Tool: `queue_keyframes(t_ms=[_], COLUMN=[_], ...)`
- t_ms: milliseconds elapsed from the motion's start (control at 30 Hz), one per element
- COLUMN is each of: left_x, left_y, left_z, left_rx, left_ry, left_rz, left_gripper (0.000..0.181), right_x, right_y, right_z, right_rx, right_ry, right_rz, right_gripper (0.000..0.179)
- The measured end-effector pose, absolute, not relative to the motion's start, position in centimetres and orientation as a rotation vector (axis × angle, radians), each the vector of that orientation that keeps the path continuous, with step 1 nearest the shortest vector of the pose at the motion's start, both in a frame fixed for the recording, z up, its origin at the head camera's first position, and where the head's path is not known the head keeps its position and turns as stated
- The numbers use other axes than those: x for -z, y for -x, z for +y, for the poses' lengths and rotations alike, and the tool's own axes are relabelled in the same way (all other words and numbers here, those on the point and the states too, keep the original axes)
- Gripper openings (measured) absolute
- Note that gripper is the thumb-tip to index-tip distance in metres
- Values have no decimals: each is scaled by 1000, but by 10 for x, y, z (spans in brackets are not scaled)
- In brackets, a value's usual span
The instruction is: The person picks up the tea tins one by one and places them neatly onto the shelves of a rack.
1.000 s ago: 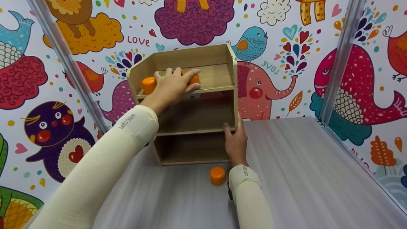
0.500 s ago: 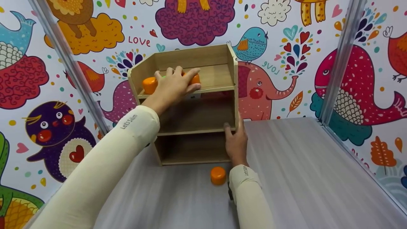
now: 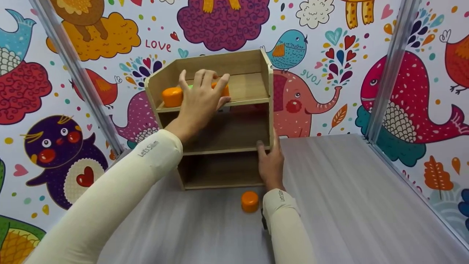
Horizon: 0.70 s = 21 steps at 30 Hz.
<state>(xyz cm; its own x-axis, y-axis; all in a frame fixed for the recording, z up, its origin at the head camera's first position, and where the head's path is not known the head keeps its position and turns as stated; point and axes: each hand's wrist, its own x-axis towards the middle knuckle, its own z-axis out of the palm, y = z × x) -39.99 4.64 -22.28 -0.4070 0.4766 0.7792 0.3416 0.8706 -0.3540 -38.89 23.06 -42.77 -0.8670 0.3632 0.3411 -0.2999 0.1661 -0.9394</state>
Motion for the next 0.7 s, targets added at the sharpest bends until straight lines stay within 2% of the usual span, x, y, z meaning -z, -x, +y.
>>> queue_keyframes(t_ms=[133, 367, 567, 700], left_x=[237, 281, 325, 355], left_y=[396, 378, 366, 357], left_z=[47, 44, 39, 36], left_rx=[-185, -204, -235, -276], left_ry=[692, 916, 1023, 1086], left_rz=[-1837, -1741, -1826, -1940], left_gripper=[26, 31, 26, 31], right_x=[429, 430, 431, 433], right_y=[390, 394, 394, 395], right_z=[231, 232, 232, 233], right_rx=[-1747, -1669, -1634, -1647], right_ry=[60, 57, 86, 89], right_rz=[-1961, -1978, -1992, -1975], right_gripper=[70, 67, 69, 70])
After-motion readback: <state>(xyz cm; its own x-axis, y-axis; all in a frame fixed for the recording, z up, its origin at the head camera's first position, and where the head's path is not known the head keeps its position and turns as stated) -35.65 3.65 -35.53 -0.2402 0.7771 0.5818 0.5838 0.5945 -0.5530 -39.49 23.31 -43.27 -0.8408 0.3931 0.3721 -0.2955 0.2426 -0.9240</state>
